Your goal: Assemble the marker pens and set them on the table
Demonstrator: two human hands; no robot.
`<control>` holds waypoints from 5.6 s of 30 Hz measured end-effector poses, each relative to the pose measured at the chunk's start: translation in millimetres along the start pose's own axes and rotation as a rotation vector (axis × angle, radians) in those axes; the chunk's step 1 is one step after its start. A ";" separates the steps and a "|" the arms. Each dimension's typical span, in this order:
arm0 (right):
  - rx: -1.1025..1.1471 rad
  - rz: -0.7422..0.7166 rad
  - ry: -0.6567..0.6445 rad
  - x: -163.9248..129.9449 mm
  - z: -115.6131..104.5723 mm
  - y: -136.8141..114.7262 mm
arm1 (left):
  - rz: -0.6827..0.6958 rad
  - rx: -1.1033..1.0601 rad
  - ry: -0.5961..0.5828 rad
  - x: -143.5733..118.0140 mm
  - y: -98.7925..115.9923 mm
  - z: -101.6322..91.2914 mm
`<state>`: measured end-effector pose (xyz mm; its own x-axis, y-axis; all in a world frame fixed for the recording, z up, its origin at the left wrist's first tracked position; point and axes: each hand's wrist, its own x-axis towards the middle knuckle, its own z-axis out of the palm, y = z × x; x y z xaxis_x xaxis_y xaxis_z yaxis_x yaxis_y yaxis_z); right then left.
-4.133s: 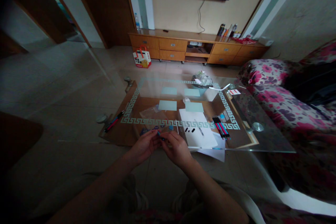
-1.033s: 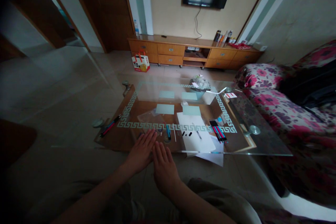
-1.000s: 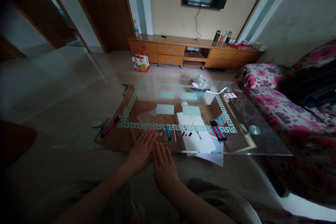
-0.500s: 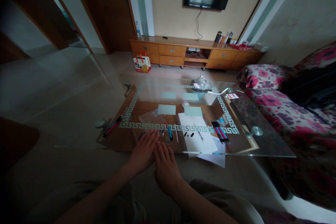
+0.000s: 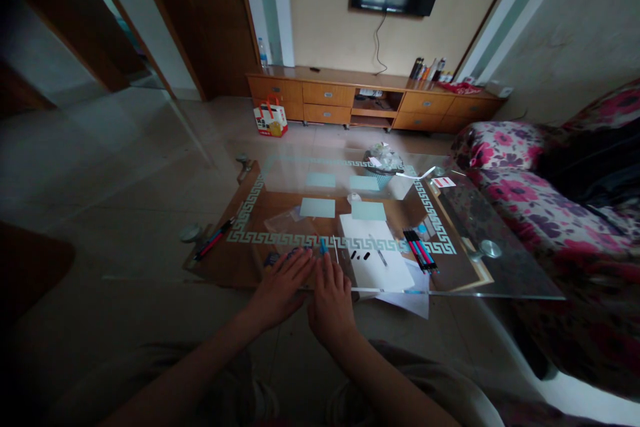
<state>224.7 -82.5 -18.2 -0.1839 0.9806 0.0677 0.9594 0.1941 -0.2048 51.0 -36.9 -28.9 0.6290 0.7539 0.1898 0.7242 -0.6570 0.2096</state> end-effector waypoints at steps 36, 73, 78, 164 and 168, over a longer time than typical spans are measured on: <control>0.316 -0.140 0.122 20.8 7.7 18.0 | -0.054 -0.155 0.175 7.5 -3.6 5.4; 1.332 0.154 0.064 26.0 -9.4 -3.0 | -0.613 -1.458 0.525 18.6 -5.4 -20.5; 1.295 0.141 -0.013 22.6 -11.5 -6.2 | -0.618 -1.344 0.520 18.8 -5.2 -24.1; 0.221 0.147 -0.020 26.1 -34.5 46.5 | -0.517 -1.479 0.377 16.9 1.8 -21.2; 0.207 0.158 -0.066 26.4 -34.1 46.8 | -0.498 -1.483 0.365 16.5 1.3 -19.0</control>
<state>272.1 -48.5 7.4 -0.0558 0.9975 -0.0432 0.9143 0.0337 -0.4036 57.0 -25.4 -7.3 0.1712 0.9851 -0.0161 -0.2105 0.0526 0.9762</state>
